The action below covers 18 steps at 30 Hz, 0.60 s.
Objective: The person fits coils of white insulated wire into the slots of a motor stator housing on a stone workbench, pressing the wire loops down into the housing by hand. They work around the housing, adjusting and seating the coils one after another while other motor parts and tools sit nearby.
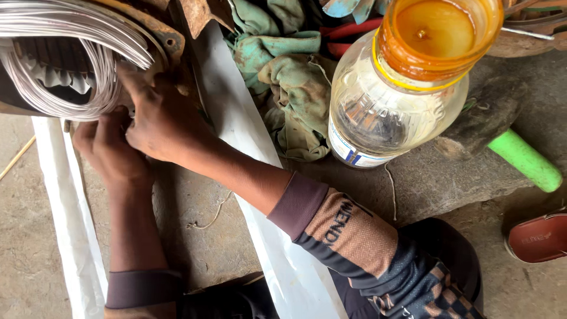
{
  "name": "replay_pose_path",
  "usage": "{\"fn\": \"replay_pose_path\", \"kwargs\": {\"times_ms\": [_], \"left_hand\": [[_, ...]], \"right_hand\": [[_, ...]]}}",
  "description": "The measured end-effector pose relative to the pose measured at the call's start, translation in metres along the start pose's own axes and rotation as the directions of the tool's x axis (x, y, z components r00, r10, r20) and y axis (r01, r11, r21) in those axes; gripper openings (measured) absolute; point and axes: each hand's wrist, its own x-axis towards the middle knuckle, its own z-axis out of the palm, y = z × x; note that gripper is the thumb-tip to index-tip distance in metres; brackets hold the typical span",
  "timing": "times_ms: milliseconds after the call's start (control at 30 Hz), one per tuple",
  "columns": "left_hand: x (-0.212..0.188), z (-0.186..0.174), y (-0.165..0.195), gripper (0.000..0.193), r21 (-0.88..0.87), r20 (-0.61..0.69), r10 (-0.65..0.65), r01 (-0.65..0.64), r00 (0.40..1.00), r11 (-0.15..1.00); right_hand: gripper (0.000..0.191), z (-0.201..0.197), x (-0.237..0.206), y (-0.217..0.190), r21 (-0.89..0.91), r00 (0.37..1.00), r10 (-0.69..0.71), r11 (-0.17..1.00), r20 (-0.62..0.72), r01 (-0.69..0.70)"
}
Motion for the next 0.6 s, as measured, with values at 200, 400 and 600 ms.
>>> {"fn": "replay_pose_path", "kwargs": {"times_ms": [200, 400, 600], "left_hand": [[0.011, -0.017, -0.012, 0.015, -0.449, 0.275, -0.066, 0.189, 0.959, 0.873], [0.006, -0.008, -0.015, 0.026, -0.534, 0.296, -0.086, 0.239, 0.951, 0.811], [0.008, -0.005, -0.015, 0.011, -0.504, 0.252, -0.125, 0.240, 0.960, 0.830]], "right_hand": [[0.104, 0.001, 0.015, 0.008, 0.010, 0.978, 0.041, 0.999, 0.206, -0.044], [0.111, -0.002, 0.020, 0.010, 0.242, 0.937, 0.010, 0.965, 0.349, -0.100], [0.090, -0.024, 0.020, -0.002, 0.413, 0.854, 0.082, 0.849, 0.513, -0.329]]}}
